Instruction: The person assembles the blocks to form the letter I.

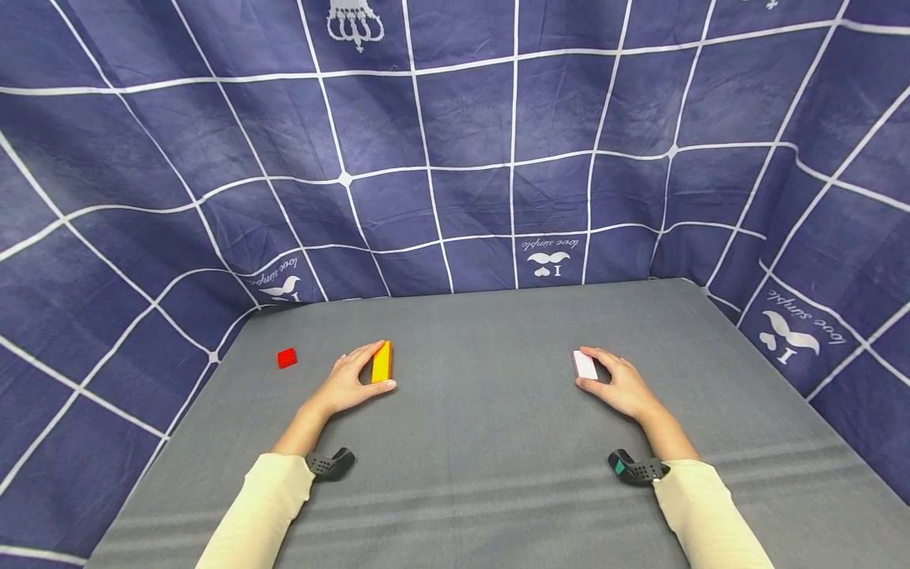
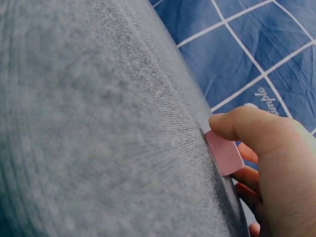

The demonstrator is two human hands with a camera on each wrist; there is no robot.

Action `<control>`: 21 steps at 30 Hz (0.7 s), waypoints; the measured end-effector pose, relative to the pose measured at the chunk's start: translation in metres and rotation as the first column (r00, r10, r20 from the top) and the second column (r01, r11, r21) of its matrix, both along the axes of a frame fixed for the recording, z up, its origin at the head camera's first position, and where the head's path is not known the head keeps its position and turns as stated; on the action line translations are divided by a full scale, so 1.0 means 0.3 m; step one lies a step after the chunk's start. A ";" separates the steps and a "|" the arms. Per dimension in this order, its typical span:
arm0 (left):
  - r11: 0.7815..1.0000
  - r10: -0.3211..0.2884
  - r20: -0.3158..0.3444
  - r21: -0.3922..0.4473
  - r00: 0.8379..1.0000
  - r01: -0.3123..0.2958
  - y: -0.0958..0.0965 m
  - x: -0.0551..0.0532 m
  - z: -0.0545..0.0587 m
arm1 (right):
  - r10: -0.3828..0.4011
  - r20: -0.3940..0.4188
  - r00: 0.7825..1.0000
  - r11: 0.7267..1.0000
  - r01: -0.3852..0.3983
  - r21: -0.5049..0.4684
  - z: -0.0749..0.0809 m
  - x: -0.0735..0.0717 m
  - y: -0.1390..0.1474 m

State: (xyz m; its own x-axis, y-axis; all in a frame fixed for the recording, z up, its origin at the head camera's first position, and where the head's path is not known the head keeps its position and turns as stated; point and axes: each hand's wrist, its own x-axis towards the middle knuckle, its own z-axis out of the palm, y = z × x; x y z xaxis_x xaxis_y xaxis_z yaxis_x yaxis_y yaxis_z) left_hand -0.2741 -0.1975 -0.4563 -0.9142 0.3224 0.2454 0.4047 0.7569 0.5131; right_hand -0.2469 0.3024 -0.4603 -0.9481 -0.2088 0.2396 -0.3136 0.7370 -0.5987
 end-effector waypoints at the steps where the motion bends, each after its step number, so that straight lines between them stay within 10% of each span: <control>1: 1.000 -0.004 0.000 0.001 1.000 0.004 0.008 -0.001 0.000 | -0.001 0.000 1.000 1.000 0.001 0.000 0.001 0.001 0.000; 21: 0.995 -0.084 -0.001 -0.053 0.996 0.084 0.174 0.002 0.004 | 0.000 -0.023 1.000 1.000 0.000 0.003 -0.007 -0.004 0.004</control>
State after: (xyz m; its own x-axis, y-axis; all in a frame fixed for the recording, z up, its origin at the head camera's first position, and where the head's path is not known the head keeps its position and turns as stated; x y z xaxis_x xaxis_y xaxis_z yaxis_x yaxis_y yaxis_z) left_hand -0.2736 -0.1454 -0.4550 -0.8826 0.4108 0.2286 0.4696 0.7463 0.4718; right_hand -0.2482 0.3036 -0.4624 -0.9423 -0.2095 0.2611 -0.3274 0.7385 -0.5894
